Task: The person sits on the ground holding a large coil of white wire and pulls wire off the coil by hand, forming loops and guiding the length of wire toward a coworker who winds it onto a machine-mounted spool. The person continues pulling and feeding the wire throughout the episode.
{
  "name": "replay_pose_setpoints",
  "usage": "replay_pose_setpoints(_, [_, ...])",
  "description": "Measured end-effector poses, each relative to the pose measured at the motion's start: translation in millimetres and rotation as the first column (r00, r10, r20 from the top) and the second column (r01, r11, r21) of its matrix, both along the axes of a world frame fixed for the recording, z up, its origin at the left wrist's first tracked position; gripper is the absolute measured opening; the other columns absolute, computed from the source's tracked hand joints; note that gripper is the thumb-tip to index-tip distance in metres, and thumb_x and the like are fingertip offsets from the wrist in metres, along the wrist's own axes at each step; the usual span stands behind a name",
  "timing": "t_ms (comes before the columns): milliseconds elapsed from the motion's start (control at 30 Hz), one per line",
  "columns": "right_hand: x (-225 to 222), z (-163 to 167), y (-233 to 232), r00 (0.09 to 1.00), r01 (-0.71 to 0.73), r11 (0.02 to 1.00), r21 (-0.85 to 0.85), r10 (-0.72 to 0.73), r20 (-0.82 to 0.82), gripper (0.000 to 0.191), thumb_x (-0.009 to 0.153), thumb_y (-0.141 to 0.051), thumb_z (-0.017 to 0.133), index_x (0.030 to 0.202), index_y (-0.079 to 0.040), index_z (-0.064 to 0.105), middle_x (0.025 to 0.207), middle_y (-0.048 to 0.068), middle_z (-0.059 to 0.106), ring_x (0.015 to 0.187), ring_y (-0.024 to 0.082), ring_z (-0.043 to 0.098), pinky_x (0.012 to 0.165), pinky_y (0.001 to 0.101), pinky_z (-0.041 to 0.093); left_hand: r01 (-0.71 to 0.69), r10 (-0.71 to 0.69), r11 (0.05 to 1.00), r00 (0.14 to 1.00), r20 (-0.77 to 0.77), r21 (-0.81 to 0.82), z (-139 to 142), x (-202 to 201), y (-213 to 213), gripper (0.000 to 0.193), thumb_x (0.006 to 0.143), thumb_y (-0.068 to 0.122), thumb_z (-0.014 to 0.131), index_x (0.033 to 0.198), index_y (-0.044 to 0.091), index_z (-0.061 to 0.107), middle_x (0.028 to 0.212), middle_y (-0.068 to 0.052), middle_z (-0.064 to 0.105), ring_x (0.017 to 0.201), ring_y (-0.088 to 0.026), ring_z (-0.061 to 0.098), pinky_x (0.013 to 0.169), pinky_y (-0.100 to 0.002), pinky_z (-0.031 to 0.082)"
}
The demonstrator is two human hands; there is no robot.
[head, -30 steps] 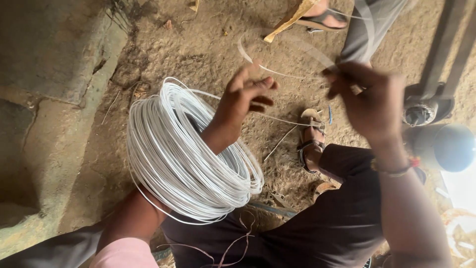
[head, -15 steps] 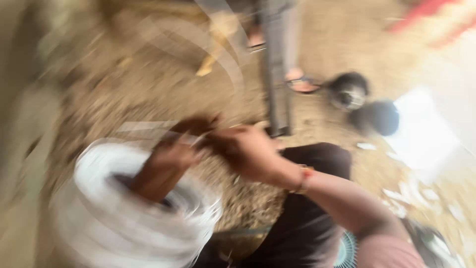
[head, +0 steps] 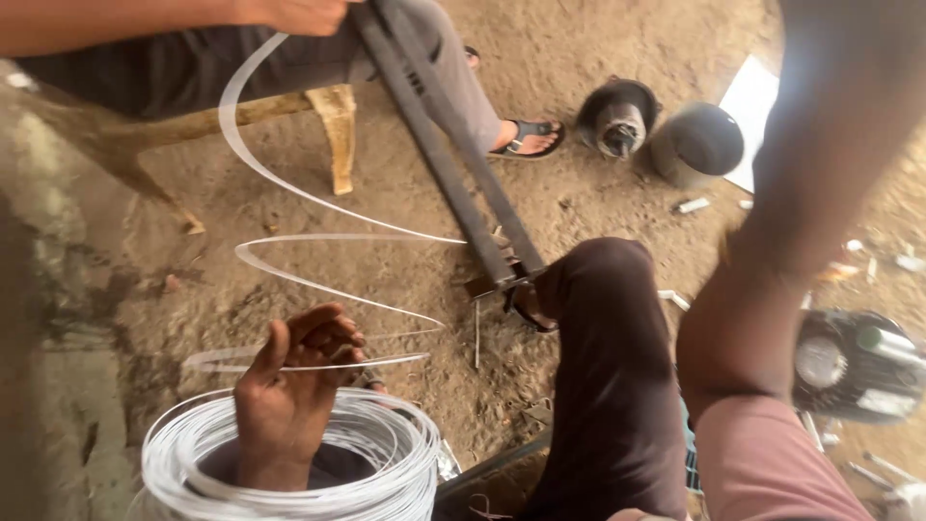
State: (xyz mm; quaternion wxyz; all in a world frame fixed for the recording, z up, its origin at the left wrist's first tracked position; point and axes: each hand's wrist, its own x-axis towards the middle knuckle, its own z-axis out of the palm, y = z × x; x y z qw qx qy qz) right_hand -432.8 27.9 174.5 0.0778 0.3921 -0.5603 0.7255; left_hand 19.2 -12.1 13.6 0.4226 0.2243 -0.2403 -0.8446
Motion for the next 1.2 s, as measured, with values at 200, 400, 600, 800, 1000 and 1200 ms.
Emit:
replay_pose_setpoints(200, [131.1,19.0,42.9,-0.205,-0.907,-0.172,0.386,0.978,-0.046,0.014,0.094,-0.009,0.066,0.106,-0.004,0.073,0.094,0.017,0.071,0.086,0.033,0.069,0.078,0.0371,0.055,-0.093,0.093,0.996,0.994,-0.051,-0.009,2.6,0.8,-3.0,0.05,0.107,0.037,0.059,0.136,-0.003,0.062,0.109,-0.011,0.068,0.098,-0.024,0.064,0.082,-0.037,0.051])
replay_pose_setpoints(400, [213.0,27.5,3.0,-0.499,-0.728,-0.484,0.485,0.86,0.109,0.016,0.096,-0.008,0.063,0.108,0.0,0.071,0.098,0.018,0.071,0.091,0.034,0.069,0.083,0.0369,0.055,-0.145,0.163,0.982,0.974,0.156,-0.12,13.0,2.6,-4.8,0.061,0.093,0.038,0.068,0.146,0.011,0.052,0.125,-0.005,0.062,0.105,-0.02,0.061,0.087,-0.033,0.051])
replay_pose_setpoints(600, [261.9,-30.1,-35.9,-0.207,-0.665,-0.36,0.655,0.931,0.302,0.018,0.098,-0.008,0.061,0.109,0.003,0.07,0.101,0.02,0.07,0.096,0.035,0.069,0.088,0.0367,0.056,-0.161,0.152,0.987,0.956,0.251,0.014,4.1,-6.8,-11.0,0.059,0.091,0.036,0.069,0.139,0.005,0.057,0.121,-0.008,0.063,0.104,-0.022,0.062,0.088,-0.038,0.049])
replay_pose_setpoints(800, [247.2,-38.6,-35.1,-0.219,-0.656,-0.402,0.639,0.911,0.349,0.021,0.099,-0.008,0.058,0.11,0.007,0.068,0.105,0.022,0.07,0.102,0.036,0.069,0.092,0.0365,0.056,0.025,-0.045,0.997,0.949,0.313,0.069,-8.3,-28.2,-12.8,0.077,0.089,0.043,0.068,0.147,-0.002,0.047,0.135,-0.015,0.063,0.126,-0.026,0.059,0.107,-0.043,0.044])
replay_pose_setpoints(1000, [244.4,-59.6,-39.1,-0.275,-0.641,-0.434,0.634,0.9,0.338,0.024,0.101,-0.007,0.055,0.112,0.01,0.067,0.109,0.023,0.07,0.107,0.037,0.069,0.097,0.0363,0.056,0.113,-0.11,0.994,0.965,0.237,0.001,-14.5,-57.5,-16.5,0.095,0.09,0.051,0.067,0.158,-0.003,0.027,0.153,-0.018,0.05,0.143,-0.028,0.047,0.119,-0.045,0.035])
replay_pose_setpoints(1200, [173.2,-13.9,20.7,-0.58,-0.566,-0.602,0.563,0.776,0.248,0.027,0.102,-0.007,0.053,0.113,0.013,0.065,0.113,0.025,0.069,0.112,0.038,0.07,0.102,0.0361,0.057,0.057,-0.04,0.995,0.979,0.202,-0.08,-20.7,-90.0,-27.9,0.097,0.09,0.054,0.067,0.161,0.001,0.027,0.151,-0.013,0.055,0.142,-0.028,0.049,0.121,-0.05,0.031])
